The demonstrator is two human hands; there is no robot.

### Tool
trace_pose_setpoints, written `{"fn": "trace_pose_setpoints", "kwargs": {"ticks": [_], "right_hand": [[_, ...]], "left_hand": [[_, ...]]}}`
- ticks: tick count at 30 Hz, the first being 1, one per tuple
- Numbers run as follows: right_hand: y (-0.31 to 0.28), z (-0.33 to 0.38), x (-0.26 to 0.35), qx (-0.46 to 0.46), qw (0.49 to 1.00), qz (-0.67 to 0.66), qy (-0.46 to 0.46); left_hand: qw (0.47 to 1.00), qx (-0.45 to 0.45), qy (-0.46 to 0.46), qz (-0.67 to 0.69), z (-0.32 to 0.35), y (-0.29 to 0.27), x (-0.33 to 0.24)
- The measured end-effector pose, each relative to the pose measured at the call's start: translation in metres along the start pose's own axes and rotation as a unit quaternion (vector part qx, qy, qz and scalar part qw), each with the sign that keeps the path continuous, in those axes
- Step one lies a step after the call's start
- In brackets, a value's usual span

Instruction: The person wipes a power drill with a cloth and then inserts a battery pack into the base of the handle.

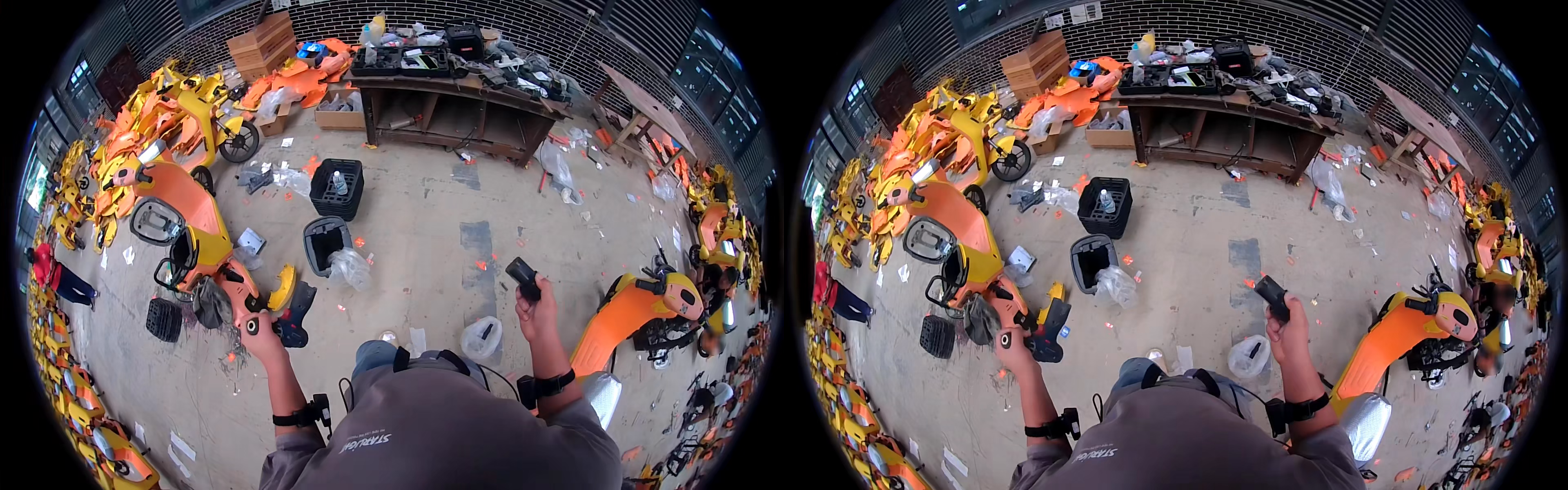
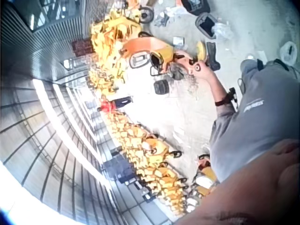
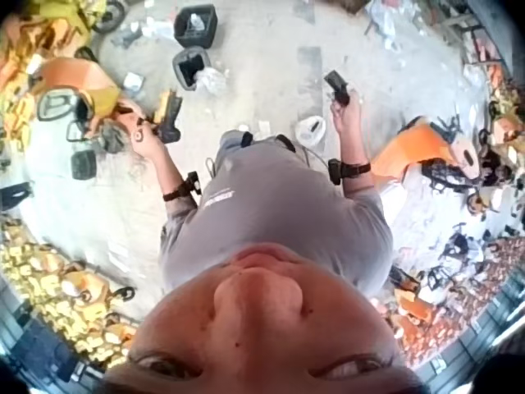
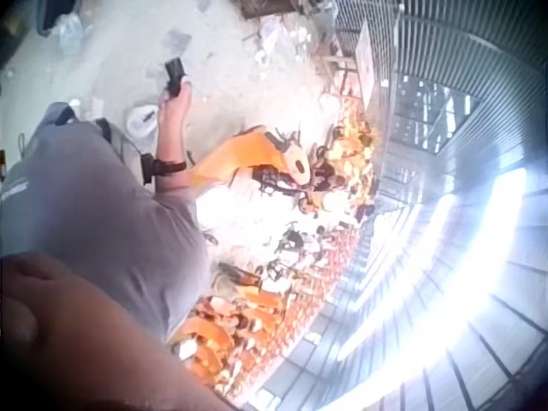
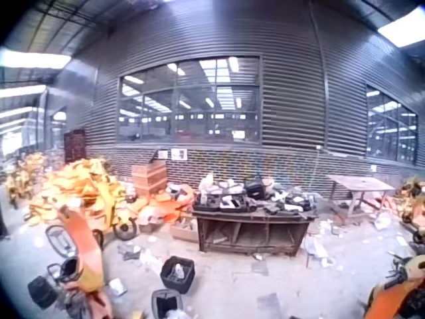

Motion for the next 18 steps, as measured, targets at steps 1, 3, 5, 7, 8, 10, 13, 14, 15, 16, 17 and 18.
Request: {"fn": "trace_pose_setpoints", "kwargs": {"ticks": [1,3,5,7,8,10,13,14,15,16,17,18], "right_hand": [[-0.031,0.007,-0.012,-0.066,0.997,0.002,0.047],[0.054,-0.067,-0.093,-0.037,0.983,-0.101,0.151],[0.053,-0.095,-0.112,-0.056,0.976,-0.091,0.188],[0.046,-0.129,-0.109,-0.070,0.971,-0.078,0.216],[0.049,-0.146,-0.115,-0.072,0.966,-0.080,0.234],[0.054,-0.190,-0.119,-0.069,0.962,-0.074,0.254],[0.065,-0.270,-0.117,-0.065,0.961,-0.074,0.260],[0.067,-0.302,-0.117,-0.061,0.962,-0.076,0.256],[0.076,-0.331,-0.111,-0.057,0.961,-0.079,0.257],[0.083,-0.359,-0.106,-0.058,0.961,-0.087,0.256],[0.089,-0.393,-0.096,-0.064,0.963,-0.087,0.247],[0.096,-0.420,-0.093,-0.071,0.961,-0.088,0.251]], "left_hand": [[0.999,0.005,-0.044,-0.021,0.020,0.027,0.028],[0.998,0.051,-0.005,-0.038,-0.107,0.076,-0.019],[0.994,0.082,-0.067,-0.007,-0.121,0.135,0.013],[0.983,0.107,-0.124,0.080,-0.126,0.201,0.046],[0.979,0.133,-0.128,0.085,-0.139,0.226,0.058],[0.971,0.154,-0.156,0.099,-0.160,0.283,0.062],[0.953,0.154,-0.215,0.149,-0.203,0.358,0.086],[0.946,0.149,-0.235,0.165,-0.220,0.379,0.103],[0.939,0.142,-0.256,0.178,-0.234,0.402,0.107],[0.933,0.136,-0.279,0.181,-0.246,0.425,0.109],[0.930,0.141,-0.284,0.187,-0.266,0.458,0.113],[0.929,0.139,-0.292,0.182,-0.287,0.476,0.124]]}}
Point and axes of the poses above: each hand's wrist, its own z-axis away from the middle knuckle, its own y-axis out of the palm, x = y × z, the point moved 10 cm from there along -z, towards the middle knuckle, and after that the axes turned 5 degrees about x, right-handed, at the moved point
